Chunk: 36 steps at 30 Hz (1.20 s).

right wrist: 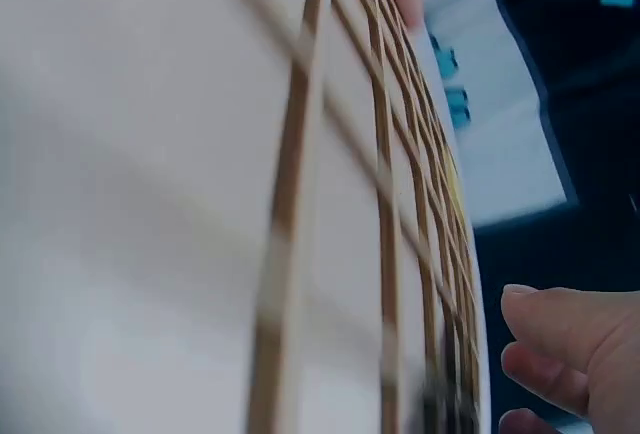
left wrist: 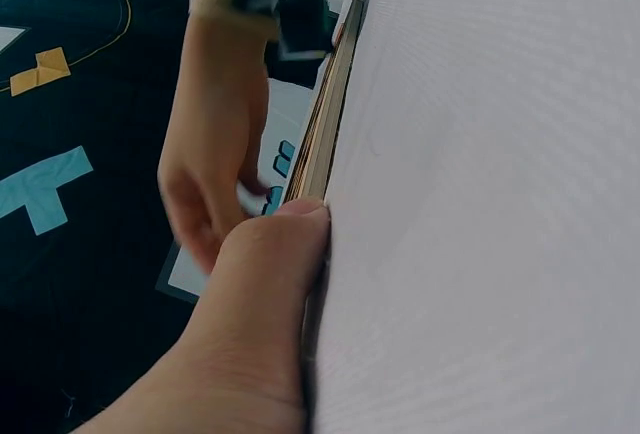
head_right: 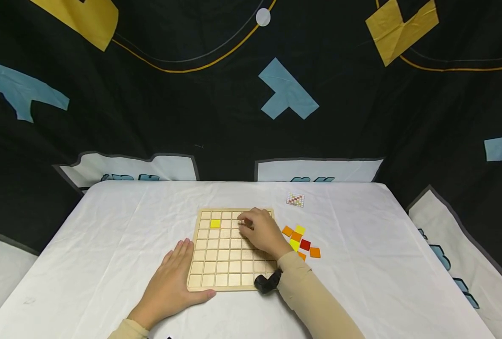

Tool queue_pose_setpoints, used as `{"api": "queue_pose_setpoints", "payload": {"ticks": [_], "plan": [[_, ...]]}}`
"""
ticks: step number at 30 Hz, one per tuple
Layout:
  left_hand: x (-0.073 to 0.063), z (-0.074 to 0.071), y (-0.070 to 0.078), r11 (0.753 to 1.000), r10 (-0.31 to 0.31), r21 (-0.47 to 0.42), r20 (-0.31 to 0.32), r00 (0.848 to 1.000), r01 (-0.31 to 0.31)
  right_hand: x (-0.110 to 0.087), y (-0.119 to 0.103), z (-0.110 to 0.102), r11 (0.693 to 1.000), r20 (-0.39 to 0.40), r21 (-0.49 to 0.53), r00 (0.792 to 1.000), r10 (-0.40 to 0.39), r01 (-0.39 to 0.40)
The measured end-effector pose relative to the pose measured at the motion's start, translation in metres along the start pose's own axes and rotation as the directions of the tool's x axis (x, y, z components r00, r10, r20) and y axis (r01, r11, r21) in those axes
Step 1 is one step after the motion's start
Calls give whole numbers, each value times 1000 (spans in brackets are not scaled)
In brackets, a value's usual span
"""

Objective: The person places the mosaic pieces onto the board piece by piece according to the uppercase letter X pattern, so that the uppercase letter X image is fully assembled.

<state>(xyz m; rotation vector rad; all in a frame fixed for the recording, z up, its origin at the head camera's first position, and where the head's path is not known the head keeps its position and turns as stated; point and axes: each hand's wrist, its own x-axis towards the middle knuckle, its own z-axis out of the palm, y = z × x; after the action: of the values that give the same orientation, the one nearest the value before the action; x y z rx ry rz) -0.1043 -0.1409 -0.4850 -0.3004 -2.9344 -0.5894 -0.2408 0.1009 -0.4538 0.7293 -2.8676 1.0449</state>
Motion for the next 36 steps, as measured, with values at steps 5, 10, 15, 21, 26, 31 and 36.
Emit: {"api": "queue_pose_setpoints", "payload": {"ticks": [5, 10, 15, 21, 26, 31, 36], "plan": [[0, 1, 0, 1000, -4, 0, 3, 1000, 4, -22, 23, -31, 994, -57, -76, 996, 76, -80], [0, 1, 0, 1000, 0, -3, 1, 1000, 0, -44, 45, -58, 965, -89, -161, 977, 196, -208], [1, 0, 0, 1000, -6, -14, 7, 1000, 7, -58, 64, -73, 915, -55, -232, 944, 326, -330], [0, 1, 0, 1000, -8, -18, 9, 1000, 8, -65, 75, -76, 900, -32, -240, 929, 368, -365], [0, 2, 0, 1000, -1, -18, 1, 1000, 1, -66, 79, -72, 905, -54, -205, 927, 370, -373], [0, 2, 0, 1000, -2, -14, 3, 1000, 2, -65, 80, -69, 895, -62, -194, 915, 398, -402], [0, 2, 0, 1000, 0, -7, 4, 1000, 0, -62, 82, -69, 899, -62, -146, 910, 409, -414]]}}
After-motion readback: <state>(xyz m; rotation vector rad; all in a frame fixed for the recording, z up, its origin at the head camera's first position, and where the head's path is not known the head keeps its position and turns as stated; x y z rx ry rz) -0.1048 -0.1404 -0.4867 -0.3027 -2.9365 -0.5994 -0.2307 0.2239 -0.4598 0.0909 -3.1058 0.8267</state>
